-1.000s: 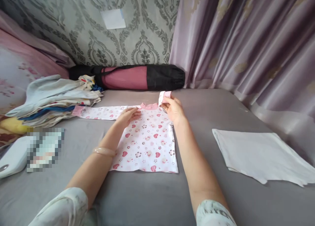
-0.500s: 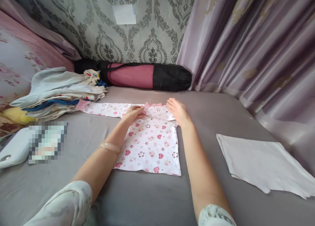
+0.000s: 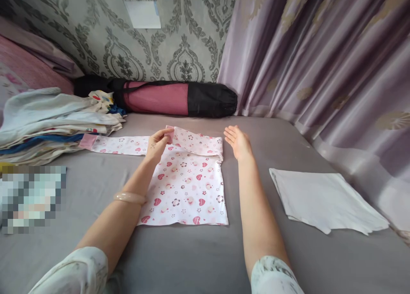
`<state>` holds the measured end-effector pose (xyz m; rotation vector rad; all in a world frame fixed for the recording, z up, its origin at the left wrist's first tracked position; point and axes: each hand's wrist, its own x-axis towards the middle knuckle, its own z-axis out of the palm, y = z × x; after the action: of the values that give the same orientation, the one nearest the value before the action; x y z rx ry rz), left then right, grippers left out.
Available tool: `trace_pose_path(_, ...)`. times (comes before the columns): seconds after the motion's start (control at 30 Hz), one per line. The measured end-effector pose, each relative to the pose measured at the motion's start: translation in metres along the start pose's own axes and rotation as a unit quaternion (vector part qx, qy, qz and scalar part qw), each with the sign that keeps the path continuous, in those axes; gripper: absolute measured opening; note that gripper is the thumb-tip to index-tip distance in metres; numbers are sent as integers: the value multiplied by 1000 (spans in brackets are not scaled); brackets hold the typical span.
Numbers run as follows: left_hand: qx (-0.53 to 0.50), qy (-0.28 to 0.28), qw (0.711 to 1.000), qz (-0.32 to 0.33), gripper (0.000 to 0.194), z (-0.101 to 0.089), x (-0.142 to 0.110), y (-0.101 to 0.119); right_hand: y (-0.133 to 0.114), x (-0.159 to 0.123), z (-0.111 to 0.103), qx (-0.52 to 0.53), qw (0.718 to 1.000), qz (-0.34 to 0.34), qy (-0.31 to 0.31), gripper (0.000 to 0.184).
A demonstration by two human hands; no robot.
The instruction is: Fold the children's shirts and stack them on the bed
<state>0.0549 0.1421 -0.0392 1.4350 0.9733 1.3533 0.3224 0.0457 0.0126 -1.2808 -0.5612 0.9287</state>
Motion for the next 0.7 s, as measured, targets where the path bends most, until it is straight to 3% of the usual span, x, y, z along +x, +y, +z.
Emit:
trace_pose_path(0.2,70,90,993,-43,33,-18,8,-14,24,8,6,-71,997,-32,20,20)
trace_pose_path(0.33,151,83,983,-56,32,-24,9,-22,45,14,10,-235,965,-112,17,25)
trace_pose_path(0.47,345,40,937,-48,31,-24,3,-16,59,8,17,-470,864,-177,-20,45)
trace_pose_path(0.6,509,12,858,76,47,-14,-7,-6,63,-8,29,-624,749,-215,-54,58)
trace_pose_path(0.7,547,-85,819,148,50,2,-15,-3,63,-20,40,-667,696,-247,-99,62)
